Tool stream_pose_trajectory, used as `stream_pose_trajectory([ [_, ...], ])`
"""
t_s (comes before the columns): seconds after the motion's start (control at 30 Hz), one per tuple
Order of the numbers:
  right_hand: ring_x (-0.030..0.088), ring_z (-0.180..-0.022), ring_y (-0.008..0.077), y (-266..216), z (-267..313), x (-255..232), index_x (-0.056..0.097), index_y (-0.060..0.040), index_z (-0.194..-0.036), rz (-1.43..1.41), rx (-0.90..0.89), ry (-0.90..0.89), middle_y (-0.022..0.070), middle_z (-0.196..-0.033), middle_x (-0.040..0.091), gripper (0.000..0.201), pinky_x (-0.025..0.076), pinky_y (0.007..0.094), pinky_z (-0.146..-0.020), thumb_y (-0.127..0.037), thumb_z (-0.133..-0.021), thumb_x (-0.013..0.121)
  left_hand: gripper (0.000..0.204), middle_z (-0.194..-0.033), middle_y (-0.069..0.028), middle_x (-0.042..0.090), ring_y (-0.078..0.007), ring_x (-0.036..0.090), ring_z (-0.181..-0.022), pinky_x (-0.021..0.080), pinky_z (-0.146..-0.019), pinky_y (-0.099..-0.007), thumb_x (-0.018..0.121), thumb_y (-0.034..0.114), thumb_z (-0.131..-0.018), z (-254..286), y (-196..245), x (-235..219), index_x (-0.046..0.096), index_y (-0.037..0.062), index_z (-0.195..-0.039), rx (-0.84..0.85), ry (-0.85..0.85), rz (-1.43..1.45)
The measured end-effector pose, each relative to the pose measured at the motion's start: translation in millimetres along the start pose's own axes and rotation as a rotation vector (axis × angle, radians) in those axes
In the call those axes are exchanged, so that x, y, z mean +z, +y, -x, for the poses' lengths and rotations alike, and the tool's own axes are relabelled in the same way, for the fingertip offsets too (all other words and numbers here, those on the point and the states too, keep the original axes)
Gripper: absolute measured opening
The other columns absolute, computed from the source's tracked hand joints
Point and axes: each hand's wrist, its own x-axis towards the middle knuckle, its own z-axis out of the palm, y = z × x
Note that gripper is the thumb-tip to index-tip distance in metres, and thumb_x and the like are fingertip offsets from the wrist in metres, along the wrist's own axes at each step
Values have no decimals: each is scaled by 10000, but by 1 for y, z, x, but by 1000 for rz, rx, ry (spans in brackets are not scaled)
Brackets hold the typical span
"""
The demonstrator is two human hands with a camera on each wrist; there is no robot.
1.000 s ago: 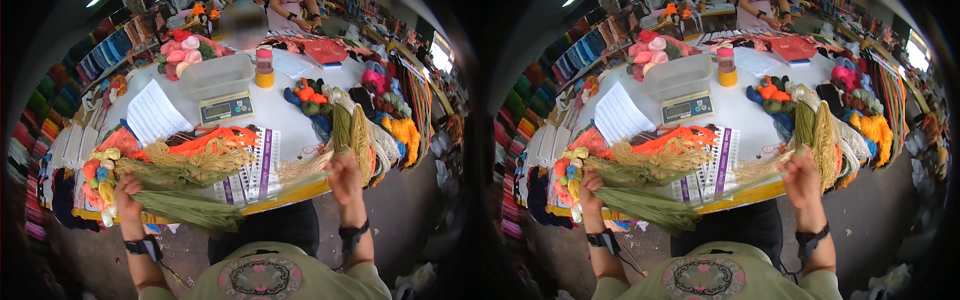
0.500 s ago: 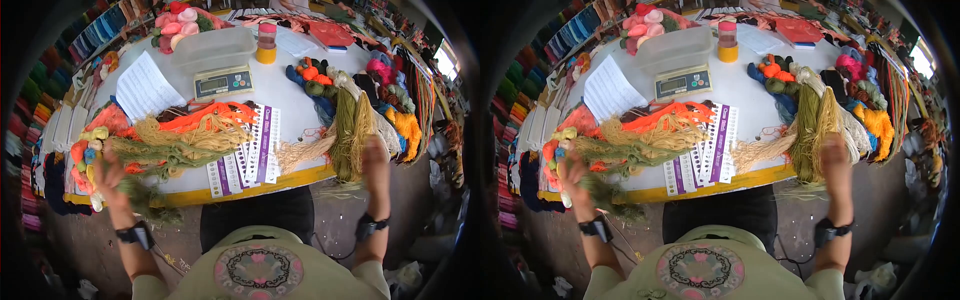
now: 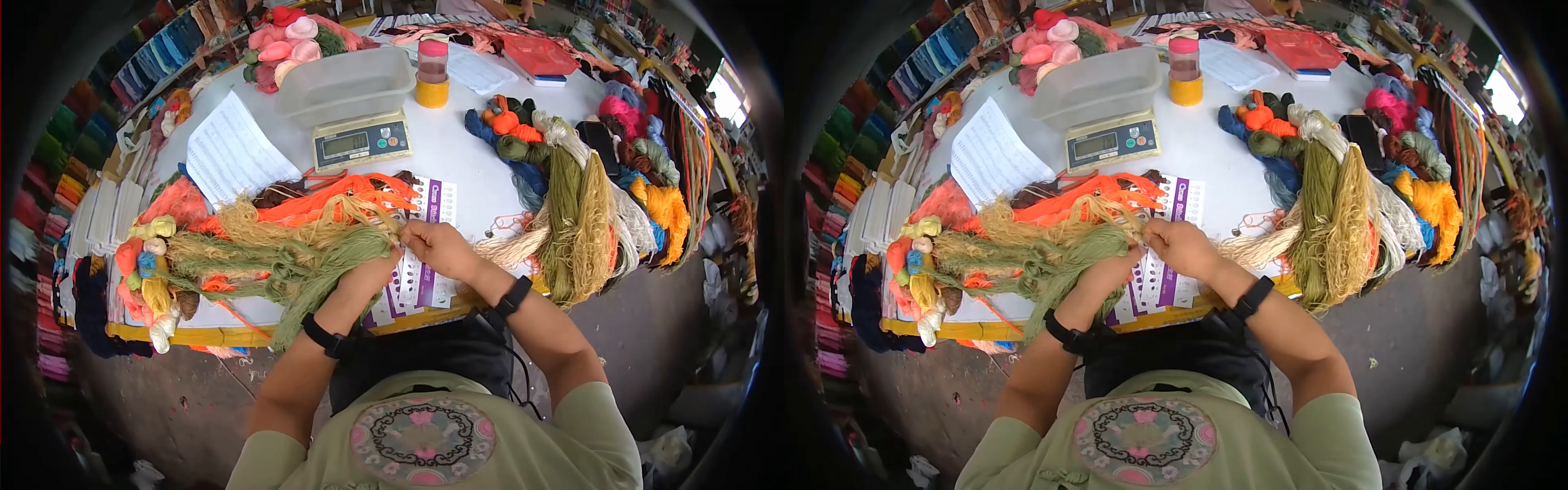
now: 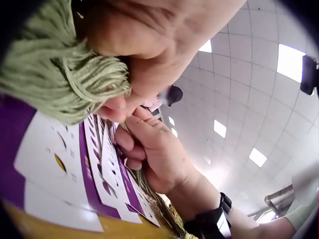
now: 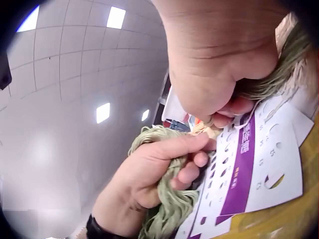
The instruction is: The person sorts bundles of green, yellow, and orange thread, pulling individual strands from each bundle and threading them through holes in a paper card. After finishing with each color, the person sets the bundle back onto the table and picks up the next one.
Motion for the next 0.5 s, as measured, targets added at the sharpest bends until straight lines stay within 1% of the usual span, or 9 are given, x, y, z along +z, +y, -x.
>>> stream_pose_trajectory([
  [0.03, 605, -701, 366, 2, 0, 1, 592, -108, -945, -28, -25, -7, 173, -747, 615, 134, 475, 425, -639, -227, -922, 536, 258, -714, -50, 591, -107, 566, -561, 448, -515, -254, 636, 285, -872, -5, -11, 4, 623, 29, -903, -6, -1, 2],
  [0.1, 605, -699, 363, 4, -1, 0, 591, -109, -946, -56, -56, -14, 174, -744, 613, 129, 475, 423, -637, -224, -922, 537, 238, -698, -29, 574, -100, 561, -545, 443, -490, -257, 624, 251, -883, -16, -23, 9, 608, 14, -904, 781, 477, -693],
  [0.13, 604, -693, 358, 3, -1, -1, 587, -109, -947, -11, -57, -26, 170, -737, 611, 126, 474, 416, -635, -224, -922, 540, 238, -698, -29, 574, -100, 561, -545, 443, -490, -257, 624, 251, -883, -12, -18, 7, 608, 14, -904, 781, 480, -696],
  [0.2, 603, -687, 353, 2, -1, -6, 583, -110, -948, 29, -56, -30, 166, -731, 609, 123, 474, 409, -633, -224, -923, 544, 174, -690, -29, 560, -97, 540, -567, 418, -495, -263, 623, 210, -883, 1, -4, 0, 618, 38, -911, 82, 15, 35],
  [0.23, 604, -682, 346, 3, -1, -9, 580, -109, -945, -9, -73, -34, 161, -725, 604, 119, 473, 402, -631, -222, -924, 548, 174, -690, -29, 560, -97, 540, -567, 418, -495, -263, 623, 210, -883, 1, -4, -2, 618, 38, -911, 81, 11, 31],
  [0.3, 605, -676, 338, 5, 0, -10, 576, -108, -943, -49, -87, -39, 155, -718, 599, 115, 473, 395, -630, -219, -925, 551, 148, -684, -34, 564, -102, 493, -549, 376, -489, -257, 632, 180, -870, 2, -6, -8, 624, 38, -910, -91, -89, 438],
  [0.33, 607, -668, 326, 7, -1, -10, 565, -114, -967, -68, -91, -73, 145, -715, 602, 110, 474, 390, -630, -216, -927, 551, 148, -684, -34, 564, -102, 493, -549, 376, -489, -257, 632, 180, -870, 2, -3, -8, 624, 38, -910, -91, -89, 436],
  [0.4, 610, -659, 314, 4, -4, -12, 553, -120, -992, -89, -98, -104, 134, -711, 605, 112, 476, 384, -631, -213, -929, 552, 163, -657, -37, 556, -113, 451, -524, 336, -481, -252, 665, 176, -846, 4, 3, -9, 624, 18, -851, -157, -13, 697],
  [0.5, 613, -646, 287, -7, -7, -22, 522, -122, -1042, -122, -10, -164, 116, -719, 620, 152, 477, 376, -625, -212, -925, 559, 211, -631, -32, 541, -121, 458, -529, 332, -486, -256, 699, 188, -823, 2, 2, -9, 623, -4, -777, -202, -71, 633],
])
